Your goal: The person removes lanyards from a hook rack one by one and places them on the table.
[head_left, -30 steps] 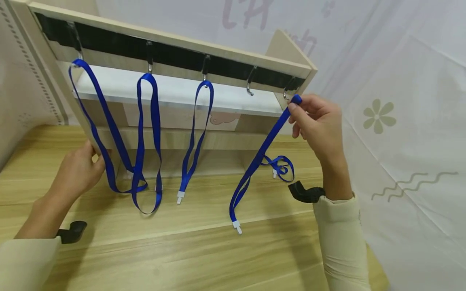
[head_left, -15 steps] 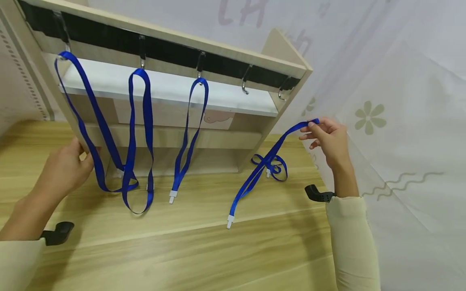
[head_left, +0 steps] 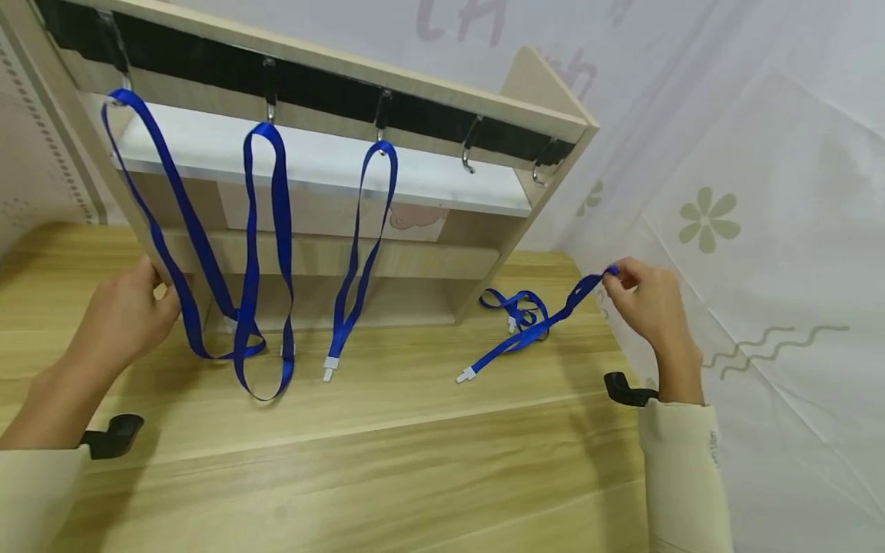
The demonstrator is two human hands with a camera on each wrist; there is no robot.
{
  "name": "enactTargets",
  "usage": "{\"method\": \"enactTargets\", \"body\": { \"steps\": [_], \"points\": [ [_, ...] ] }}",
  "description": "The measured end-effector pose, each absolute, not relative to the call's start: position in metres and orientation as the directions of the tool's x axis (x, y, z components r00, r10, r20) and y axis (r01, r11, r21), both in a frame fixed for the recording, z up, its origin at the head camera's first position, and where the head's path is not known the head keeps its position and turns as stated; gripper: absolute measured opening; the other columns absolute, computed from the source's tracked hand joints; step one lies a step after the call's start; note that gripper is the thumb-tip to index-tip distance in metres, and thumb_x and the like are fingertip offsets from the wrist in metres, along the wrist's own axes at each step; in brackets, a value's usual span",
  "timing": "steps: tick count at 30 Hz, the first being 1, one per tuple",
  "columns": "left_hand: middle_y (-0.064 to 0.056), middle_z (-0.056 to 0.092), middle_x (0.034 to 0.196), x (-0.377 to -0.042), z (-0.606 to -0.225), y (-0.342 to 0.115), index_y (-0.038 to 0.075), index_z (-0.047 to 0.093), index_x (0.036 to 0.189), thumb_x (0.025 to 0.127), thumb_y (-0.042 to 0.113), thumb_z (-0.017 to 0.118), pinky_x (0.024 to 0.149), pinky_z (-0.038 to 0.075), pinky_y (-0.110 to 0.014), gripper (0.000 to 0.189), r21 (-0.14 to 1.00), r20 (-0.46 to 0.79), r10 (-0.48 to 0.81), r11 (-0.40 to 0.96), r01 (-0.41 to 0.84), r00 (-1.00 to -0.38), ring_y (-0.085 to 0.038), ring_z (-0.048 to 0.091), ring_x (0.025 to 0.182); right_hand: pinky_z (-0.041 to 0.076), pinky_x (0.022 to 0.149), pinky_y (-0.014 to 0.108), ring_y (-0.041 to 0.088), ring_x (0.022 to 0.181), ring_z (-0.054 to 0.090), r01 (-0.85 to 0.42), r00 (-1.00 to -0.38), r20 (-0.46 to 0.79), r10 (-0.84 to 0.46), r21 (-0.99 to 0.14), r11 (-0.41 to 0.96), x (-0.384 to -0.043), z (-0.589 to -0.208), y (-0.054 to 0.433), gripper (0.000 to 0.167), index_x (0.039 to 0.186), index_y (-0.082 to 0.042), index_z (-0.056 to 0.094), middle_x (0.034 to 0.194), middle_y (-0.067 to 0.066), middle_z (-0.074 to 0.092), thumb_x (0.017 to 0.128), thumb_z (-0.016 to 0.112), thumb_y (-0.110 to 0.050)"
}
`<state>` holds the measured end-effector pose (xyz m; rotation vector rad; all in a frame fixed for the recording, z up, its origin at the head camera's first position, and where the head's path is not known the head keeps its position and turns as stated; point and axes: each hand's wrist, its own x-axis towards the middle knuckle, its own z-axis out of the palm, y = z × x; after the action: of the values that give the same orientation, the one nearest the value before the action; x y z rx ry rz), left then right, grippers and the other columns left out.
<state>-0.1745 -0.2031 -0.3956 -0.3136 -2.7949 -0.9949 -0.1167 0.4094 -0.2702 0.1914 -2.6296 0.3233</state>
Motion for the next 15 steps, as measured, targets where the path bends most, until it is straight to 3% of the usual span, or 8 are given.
{"method": "enactTargets", "body": {
  "steps": [2, 6, 10, 15],
  "points": [
    [-0.044, 0.05, 0.125, -0.175, -0.395, -0.202, -0.003, 0.044, 0.102, 0.104, 0.021, 0.045, 0.072, 0.04, -0.064, 0.024, 0.604, 0.221, 0.144, 0.757, 0.251, -0.965, -0.065, 0.051, 0.095, 0.043, 0.055, 0.026, 0.02, 0.063, 0.063, -0.222, -0.924, 0.347, -0.159, -0.15, 0.963, -0.105, -0.268, 0.407, 0.011, 0.087, -0.008, 0.071, 0.068, 0.006, 0.069, 0.089, 0.061, -0.009],
    [-0.044, 0.05, 0.127, -0.174, -0.396, -0.202, -0.003, 0.044, 0.103, 0.104, 0.02, 0.046, 0.073, 0.04, -0.064, 0.023, 0.608, 0.218, 0.151, 0.752, 0.255, -0.964, -0.064, 0.051, 0.095, 0.044, 0.054, 0.027, 0.009, 0.062, 0.056, -0.293, -0.954, 0.136, -0.269, -0.213, 0.932, -0.09, -0.271, 0.395, 0.012, 0.085, -0.015, 0.069, 0.069, -0.007, 0.064, 0.089, 0.061, -0.007],
    [-0.043, 0.049, 0.128, -0.173, -0.395, -0.202, -0.003, 0.044, 0.106, 0.104, 0.02, 0.046, 0.076, 0.04, -0.066, 0.024, 0.612, 0.214, 0.146, 0.751, 0.249, -0.966, -0.066, 0.049, 0.099, 0.042, 0.049, 0.023, 0.004, 0.057, 0.048, -0.37, -0.922, 0.042, -0.385, -0.388, 0.844, -0.084, -0.278, 0.374, 0.018, 0.083, -0.016, 0.067, 0.068, -0.008, 0.058, 0.086, 0.059, 0.0],
    [-0.043, 0.048, 0.129, -0.174, -0.393, -0.202, -0.003, 0.044, 0.103, 0.104, 0.023, 0.045, 0.079, 0.038, -0.068, 0.026, 0.612, 0.207, 0.137, 0.754, 0.238, -0.969, -0.067, 0.046, 0.105, 0.043, 0.044, 0.024, 0.007, 0.052, 0.049, -0.319, -0.872, -0.088, -0.481, -0.643, 0.696, -0.091, -0.296, 0.345, 0.019, 0.089, -0.012, 0.066, 0.069, 0.001, 0.061, 0.087, 0.055, 0.004]
  ]
}}
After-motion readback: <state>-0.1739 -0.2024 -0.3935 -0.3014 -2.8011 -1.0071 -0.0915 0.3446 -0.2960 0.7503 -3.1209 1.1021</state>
